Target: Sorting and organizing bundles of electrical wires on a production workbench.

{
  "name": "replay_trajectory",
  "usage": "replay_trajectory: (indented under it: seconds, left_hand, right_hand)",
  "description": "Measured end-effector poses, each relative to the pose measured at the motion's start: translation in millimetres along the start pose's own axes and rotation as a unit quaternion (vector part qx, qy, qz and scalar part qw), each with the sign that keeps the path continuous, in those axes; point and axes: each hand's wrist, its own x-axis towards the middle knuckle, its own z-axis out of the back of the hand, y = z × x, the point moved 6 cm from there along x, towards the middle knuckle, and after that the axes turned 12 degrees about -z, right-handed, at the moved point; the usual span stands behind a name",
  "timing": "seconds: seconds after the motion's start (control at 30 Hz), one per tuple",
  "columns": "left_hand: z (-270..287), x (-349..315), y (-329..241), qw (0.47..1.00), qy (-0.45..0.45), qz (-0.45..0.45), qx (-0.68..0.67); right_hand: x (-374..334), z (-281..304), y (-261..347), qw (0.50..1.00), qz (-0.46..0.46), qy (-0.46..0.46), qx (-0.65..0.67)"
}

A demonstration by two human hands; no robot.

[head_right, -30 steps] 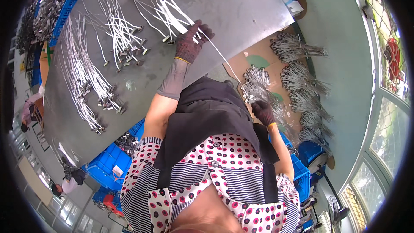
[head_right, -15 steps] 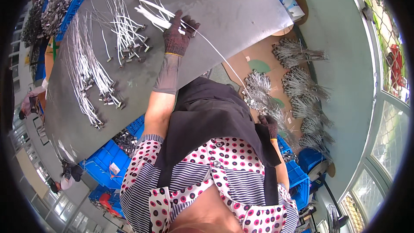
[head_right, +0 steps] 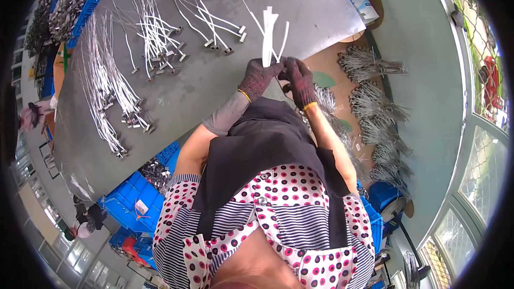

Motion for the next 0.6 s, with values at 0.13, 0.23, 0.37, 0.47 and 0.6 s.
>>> replay_trajectory:
  seconds: [0.13, 0.23, 0.37, 0.47, 0.6]
  left_hand:
    - [6, -1, -25, 0.997, -0.052, -0.037, 0.034]
    - [27, 16, -14, 0.993, -0.064, -0.058, 0.08]
    - [56, 29, -56, 0.908, -0.178, -0.132, 0.356]
    - [98, 26, -58, 0.833, -0.299, -0.259, 0.387]
    - [119, 29, -53, 0.922, -0.129, 0.118, 0.346]
  right_hand:
    - [32, -26, 21, 0.999, -0.02, 0.003, -0.03]
    - [45, -51, 32, 0.994, -0.082, -0.026, 0.068]
    - [72, -72, 57, 0.999, 0.021, 0.012, 0.023]
    - [96, -84, 82, 0.905, 0.198, -0.071, -0.37]
    - [70, -104, 99, 0.958, 0.089, 0.133, -0.238]
